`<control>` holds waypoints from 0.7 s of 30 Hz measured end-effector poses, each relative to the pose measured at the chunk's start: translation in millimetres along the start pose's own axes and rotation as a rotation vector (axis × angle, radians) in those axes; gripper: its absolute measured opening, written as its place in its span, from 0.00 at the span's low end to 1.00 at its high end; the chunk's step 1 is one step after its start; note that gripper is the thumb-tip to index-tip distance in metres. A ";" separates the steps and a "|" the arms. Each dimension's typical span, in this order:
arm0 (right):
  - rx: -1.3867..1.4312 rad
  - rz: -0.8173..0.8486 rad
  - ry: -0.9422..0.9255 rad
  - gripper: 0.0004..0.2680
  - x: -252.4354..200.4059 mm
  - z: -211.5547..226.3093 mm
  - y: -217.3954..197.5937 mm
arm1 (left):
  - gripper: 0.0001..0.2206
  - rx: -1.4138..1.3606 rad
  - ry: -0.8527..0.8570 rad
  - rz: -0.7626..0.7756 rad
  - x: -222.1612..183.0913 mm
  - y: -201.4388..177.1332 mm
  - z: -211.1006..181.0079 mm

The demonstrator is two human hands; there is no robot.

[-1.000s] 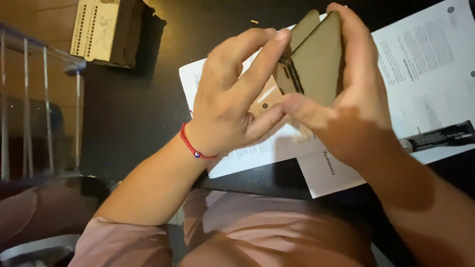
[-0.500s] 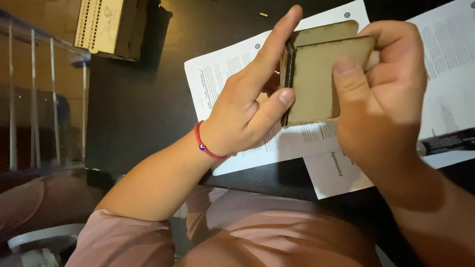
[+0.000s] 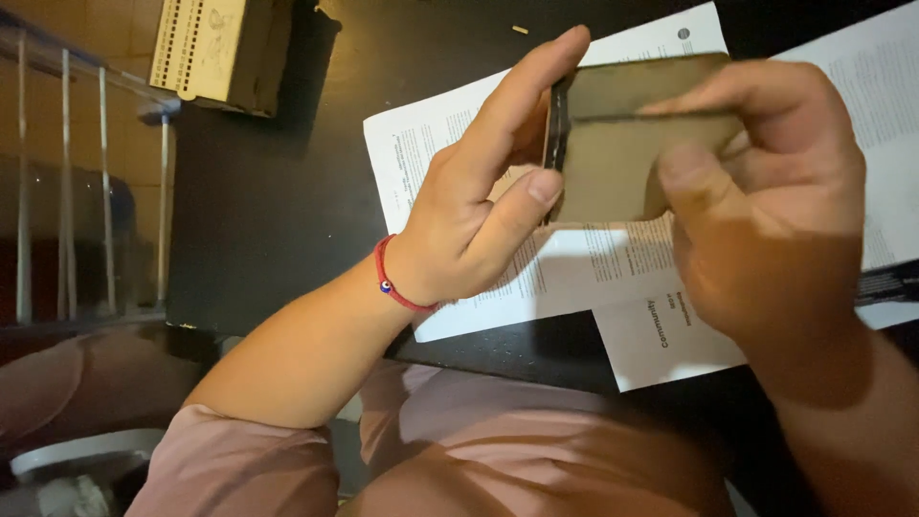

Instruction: Assembling a small wooden box by applying glue to the edges of laser-cut panels and joining them together.

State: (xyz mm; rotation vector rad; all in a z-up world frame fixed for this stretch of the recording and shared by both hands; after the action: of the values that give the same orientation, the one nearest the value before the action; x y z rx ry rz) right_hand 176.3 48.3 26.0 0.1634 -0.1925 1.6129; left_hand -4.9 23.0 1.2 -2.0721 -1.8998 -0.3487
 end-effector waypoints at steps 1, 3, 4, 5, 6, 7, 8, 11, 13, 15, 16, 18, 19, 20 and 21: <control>-0.001 0.006 -0.005 0.06 -1.4 2.1 -1.9 | 0.28 0.001 0.005 -0.006 2.1 -3.4 -2.4; -0.077 0.080 -0.022 0.10 -3.0 6.5 -2.2 | 0.29 -0.008 0.046 0.088 5.7 -7.4 -9.4; -0.078 0.087 -0.028 0.10 -3.9 11.9 0.3 | 0.29 -0.006 0.052 0.081 6.4 -11.3 -8.4; -0.162 0.127 -0.112 0.09 -5.3 19.0 4.0 | 0.27 0.010 0.089 0.141 6.2 -12.3 -7.9; -0.250 0.164 -0.193 0.09 -8.2 25.4 6.7 | 0.26 0.023 0.122 0.204 5.3 -12.1 -6.5; -0.255 0.168 -0.195 0.09 -9.7 22.8 6.5 | 0.26 0.020 0.125 0.200 6.1 -12.9 -4.6; -0.276 0.142 -0.212 0.07 -11.2 20.8 4.8 | 0.26 0.068 0.192 0.216 5.9 -12.3 -4.3; -0.363 0.110 -0.275 0.05 -14.0 17.9 2.2 | 0.25 0.129 0.323 0.226 8.8 -10.4 -5.1; -0.429 0.102 -0.319 0.05 -15.1 17.2 2.5 | 0.24 0.141 0.385 0.224 11.2 -9.9 -7.2; -0.471 0.096 -0.389 0.05 -17.1 17.5 3.3 | 0.23 0.176 0.424 0.230 12.7 -8.5 -7.8; -0.475 0.095 -0.389 0.05 -18.5 16.7 3.5 | 0.23 0.172 0.425 0.229 12.7 -8.1 -8.9; -0.542 0.138 -0.409 0.04 -21.5 14.6 5.9 | 0.24 0.202 0.451 0.233 12.5 -7.2 -11.7; -0.544 0.137 -0.410 0.04 -22.4 12.0 4.3 | 0.24 0.200 0.453 0.233 12.6 -5.9 -12.8; -0.518 0.134 -0.401 0.03 -23.6 9.4 2.8 | 0.23 0.171 0.434 0.236 12.2 -5.0 -13.8; -0.491 0.131 -0.391 0.02 -24.8 6.9 1.2 | 0.23 0.143 0.416 0.240 11.8 -4.1 -14.8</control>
State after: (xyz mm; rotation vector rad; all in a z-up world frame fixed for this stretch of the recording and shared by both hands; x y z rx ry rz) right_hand 176.3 22.6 27.1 0.0854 -0.9063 1.6022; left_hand -7.5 28.5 19.6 -1.9234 -1.3803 -0.5220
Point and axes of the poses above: each hand's wrist, its own x-axis towards the middle knuckle, its own y-axis out of the palm, z = x × y, the point moved 4 cm from there along x, towards the middle knuckle, and after that the axes turned 11 degrees about -z, right-handed, at the moved point
